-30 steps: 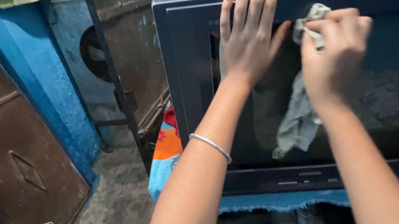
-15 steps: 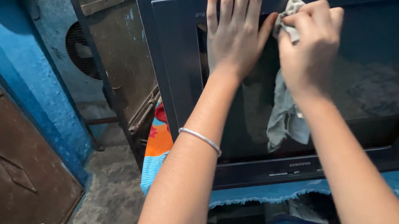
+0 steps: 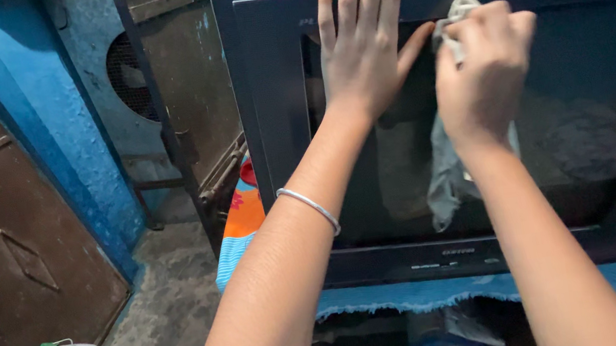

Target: The person wipes the front glass, top, and sides of a television set with a cloth by hand.

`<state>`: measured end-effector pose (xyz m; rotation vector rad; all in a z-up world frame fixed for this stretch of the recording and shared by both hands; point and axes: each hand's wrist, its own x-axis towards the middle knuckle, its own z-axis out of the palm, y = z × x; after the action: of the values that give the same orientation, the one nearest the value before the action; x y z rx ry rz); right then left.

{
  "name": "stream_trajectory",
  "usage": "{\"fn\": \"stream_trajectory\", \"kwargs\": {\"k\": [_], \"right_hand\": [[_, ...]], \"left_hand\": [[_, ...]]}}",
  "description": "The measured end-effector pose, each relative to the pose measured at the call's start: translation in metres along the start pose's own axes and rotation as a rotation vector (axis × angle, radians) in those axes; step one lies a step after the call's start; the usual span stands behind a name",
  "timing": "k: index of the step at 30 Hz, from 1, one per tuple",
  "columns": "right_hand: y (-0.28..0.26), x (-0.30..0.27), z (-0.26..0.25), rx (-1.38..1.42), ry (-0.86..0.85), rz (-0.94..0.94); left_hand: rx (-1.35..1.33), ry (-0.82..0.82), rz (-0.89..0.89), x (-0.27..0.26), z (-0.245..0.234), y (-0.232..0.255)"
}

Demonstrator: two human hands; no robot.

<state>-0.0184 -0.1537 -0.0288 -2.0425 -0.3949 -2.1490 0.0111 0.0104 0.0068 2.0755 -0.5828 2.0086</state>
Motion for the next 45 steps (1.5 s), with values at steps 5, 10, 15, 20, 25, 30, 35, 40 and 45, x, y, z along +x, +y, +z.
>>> {"fn": "stream_trajectory", "kwargs": {"k": [5,10,15,20,25,30,35,40,45], "right_hand": [[0.044,0.003,-0.015,0.075,-0.045,0.006],[0.086,-0.006,-0.012,-0.046,0.054,0.206],[0.012,-0.003,0.000,0.017,0.024,0.168],[0.030,0.005,-0.032,0.117,-0.110,0.104],[0.064,-0.002,-0.024,0.040,0.029,0.238],[0.032,-0.016,-0.009,0.034,0.022,0.160],[0.082,-0.016,-0.022,0.000,-0.071,0.074],[0.144,-0.025,-0.040,-0.097,0.004,0.262],[0.088,-0.016,-0.021,-0.174,0.028,0.136]], "left_hand": [[-0.023,0.029,-0.008,0.002,-0.001,0.000],[-0.020,0.027,0.027,0.008,-0.003,-0.002],[-0.087,-0.056,0.174,0.016,0.000,0.021],[-0.106,-0.032,0.179,0.010,0.006,0.039],[-0.073,-0.076,0.159,0.005,0.010,0.045],[-0.132,-0.043,0.061,-0.002,0.022,0.064],[-0.064,-0.007,0.085,-0.003,0.029,0.060],[-0.069,0.034,0.110,-0.004,0.025,0.064],[-0.107,0.048,0.009,0.005,0.029,0.078]]}}
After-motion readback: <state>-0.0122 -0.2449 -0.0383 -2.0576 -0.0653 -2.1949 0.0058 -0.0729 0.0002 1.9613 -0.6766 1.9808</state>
